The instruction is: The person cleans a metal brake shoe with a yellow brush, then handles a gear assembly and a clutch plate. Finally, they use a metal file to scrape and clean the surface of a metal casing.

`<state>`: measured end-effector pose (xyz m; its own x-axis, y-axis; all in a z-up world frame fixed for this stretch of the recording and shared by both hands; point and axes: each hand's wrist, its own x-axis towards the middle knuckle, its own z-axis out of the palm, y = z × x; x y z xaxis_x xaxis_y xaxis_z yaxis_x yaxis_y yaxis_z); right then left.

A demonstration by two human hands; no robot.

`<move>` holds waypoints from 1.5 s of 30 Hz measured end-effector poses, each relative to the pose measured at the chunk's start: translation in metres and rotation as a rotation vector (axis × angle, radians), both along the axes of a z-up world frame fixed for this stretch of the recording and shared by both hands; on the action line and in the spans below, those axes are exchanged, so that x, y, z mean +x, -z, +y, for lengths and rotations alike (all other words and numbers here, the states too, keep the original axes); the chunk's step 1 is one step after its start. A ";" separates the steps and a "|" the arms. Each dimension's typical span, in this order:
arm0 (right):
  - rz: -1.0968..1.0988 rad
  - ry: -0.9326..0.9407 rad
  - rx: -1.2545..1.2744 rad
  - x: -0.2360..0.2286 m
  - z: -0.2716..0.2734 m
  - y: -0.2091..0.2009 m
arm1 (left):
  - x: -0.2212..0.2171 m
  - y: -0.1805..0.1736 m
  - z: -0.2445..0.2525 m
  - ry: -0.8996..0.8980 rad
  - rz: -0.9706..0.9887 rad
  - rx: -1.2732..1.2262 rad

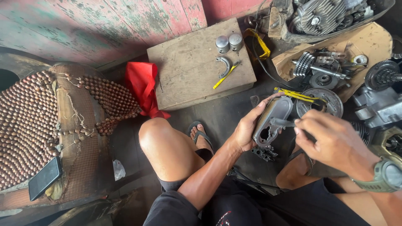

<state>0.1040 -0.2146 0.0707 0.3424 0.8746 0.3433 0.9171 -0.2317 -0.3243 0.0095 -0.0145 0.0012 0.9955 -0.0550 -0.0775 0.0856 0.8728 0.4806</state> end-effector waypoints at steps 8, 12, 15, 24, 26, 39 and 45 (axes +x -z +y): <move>-0.027 0.021 -0.036 0.002 -0.002 0.001 | 0.001 0.004 -0.004 0.002 0.019 -0.014; 0.016 0.006 -0.029 0.005 -0.002 -0.002 | 0.000 0.002 -0.003 0.012 0.026 -0.012; -0.035 0.061 -0.025 0.008 -0.004 -0.008 | -0.001 -0.003 -0.003 0.043 0.003 0.011; -0.026 0.018 -0.013 0.005 -0.001 -0.003 | 0.000 0.004 -0.001 0.020 0.001 -0.024; -0.034 0.046 -0.011 0.009 -0.005 -0.004 | 0.000 0.003 -0.002 0.054 -0.013 -0.029; -0.037 0.069 -0.014 0.009 -0.002 -0.009 | 0.000 0.006 -0.002 0.056 0.005 -0.032; -0.010 -0.023 -0.029 -0.001 0.005 0.000 | 0.002 0.011 0.000 -0.014 0.027 -0.034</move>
